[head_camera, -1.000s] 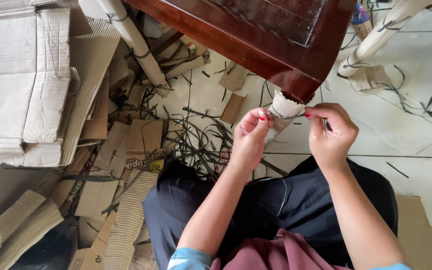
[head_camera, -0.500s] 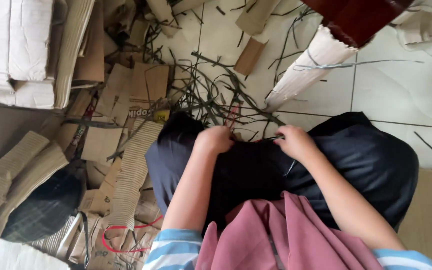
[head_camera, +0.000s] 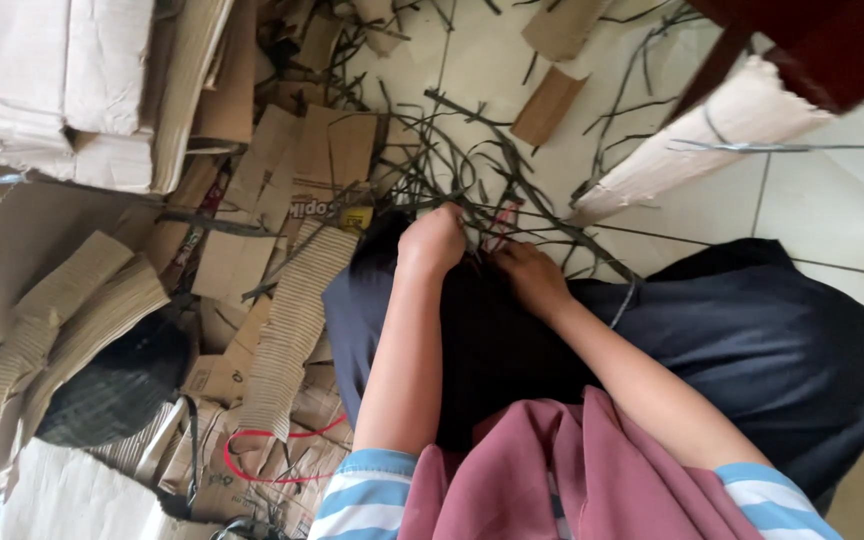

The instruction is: Wrapping wooden chair legs with corrugated cardboard and securing them with plastic ties for protection.

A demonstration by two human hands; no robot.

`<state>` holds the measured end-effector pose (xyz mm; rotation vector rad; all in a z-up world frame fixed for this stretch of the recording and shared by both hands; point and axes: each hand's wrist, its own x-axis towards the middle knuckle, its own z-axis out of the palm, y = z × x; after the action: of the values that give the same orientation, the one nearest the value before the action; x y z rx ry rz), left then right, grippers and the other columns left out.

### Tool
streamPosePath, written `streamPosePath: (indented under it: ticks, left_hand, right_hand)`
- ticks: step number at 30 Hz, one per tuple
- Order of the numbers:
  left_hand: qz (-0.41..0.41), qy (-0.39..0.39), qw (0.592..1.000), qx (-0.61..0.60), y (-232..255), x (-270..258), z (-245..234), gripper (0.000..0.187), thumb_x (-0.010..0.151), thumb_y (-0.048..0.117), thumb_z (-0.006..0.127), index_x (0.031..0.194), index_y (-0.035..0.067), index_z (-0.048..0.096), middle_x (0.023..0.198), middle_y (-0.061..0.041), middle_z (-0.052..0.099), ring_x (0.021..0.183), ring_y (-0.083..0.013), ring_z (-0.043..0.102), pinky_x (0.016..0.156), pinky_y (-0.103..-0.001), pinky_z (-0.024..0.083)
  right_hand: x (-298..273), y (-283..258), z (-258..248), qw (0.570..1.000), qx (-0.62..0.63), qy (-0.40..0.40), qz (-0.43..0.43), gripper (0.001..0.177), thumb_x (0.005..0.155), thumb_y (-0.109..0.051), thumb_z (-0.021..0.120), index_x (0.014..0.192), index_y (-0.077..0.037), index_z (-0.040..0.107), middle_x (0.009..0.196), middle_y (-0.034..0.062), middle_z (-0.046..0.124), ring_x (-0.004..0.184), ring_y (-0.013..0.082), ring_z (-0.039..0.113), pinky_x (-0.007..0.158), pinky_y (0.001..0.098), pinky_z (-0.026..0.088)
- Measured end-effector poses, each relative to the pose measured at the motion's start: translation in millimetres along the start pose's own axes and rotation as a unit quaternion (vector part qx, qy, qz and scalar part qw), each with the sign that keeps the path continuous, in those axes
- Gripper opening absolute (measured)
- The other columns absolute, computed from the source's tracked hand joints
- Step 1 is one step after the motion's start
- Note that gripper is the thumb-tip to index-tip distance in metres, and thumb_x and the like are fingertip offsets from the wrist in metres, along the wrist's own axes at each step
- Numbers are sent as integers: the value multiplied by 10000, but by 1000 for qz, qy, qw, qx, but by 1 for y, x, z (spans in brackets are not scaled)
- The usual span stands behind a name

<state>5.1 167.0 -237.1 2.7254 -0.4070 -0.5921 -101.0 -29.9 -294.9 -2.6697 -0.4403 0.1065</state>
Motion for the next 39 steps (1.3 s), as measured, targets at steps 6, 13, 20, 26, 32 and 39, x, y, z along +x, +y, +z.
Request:
streamPosePath:
  ticks: [6, 13, 20, 26, 32, 39]
  left_hand:
    - [-43, -86, 989, -108, 8, -5, -30, 404, 1016, 174, 460, 1383, 80, 600, 1135, -167, 734, 1024, -345, 727, 865, -478, 617]
    - [-26, -71, 990, -121, 26, -4, -39, 371, 960, 75, 519, 1289, 26, 683, 1099, -197, 756, 1057, -364, 731, 900, -495, 595]
    - [27, -160, 974, -156, 68, -13, -20, 405, 910, 368, 566, 1129, 93, 767, 1095, -235, 759, 1109, -426, 706, 949, -527, 566]
    - [76, -104, 890, -437, 90, -25, -11, 457, 859, 320, 780, 1230, 71, 684, 940, -107, 793, 947, -217, 749, 876, -383, 572]
    - [58, 5, 842, -537, 93, -48, -14, 203, 854, 278, 812, 977, 138, 732, 745, -8, 733, 721, -79, 676, 710, -281, 581]
    - [136, 128, 781, -596, 91, -56, -33, 150, 925, 242, 817, 943, 116, 739, 733, -32, 769, 764, -22, 672, 786, -217, 552]
  right_hand:
    - [-6, 31, 6, 980, -49, 137, 134, 238, 990, -192, 591, 1184, -118, 707, 1048, 86, 656, 1001, 312, 665, 782, 411, 591]
    - [-11, 40, -24, 973, -65, 34, 219, 239, 1004, -151, 648, 1182, -3, 709, 1003, 152, 680, 920, 339, 707, 764, 440, 584]
    - [-23, 45, -39, 941, 191, 136, 243, 143, 884, -228, 810, 1012, -180, 771, 882, 28, 751, 817, 261, 718, 709, 381, 572]
    - [-36, -7, -107, 910, 292, 175, 236, 141, 942, -139, 714, 1080, -161, 720, 788, 84, 736, 701, 194, 695, 684, 346, 552]
    - [-47, -15, -123, 852, 447, 191, 196, 160, 958, -17, 678, 1117, -35, 672, 819, 108, 725, 606, 111, 649, 625, 256, 551]
    - [-59, -19, -135, 823, 493, 226, 168, 97, 983, 1, 697, 1076, 21, 714, 873, 145, 749, 724, 131, 715, 678, 265, 597]
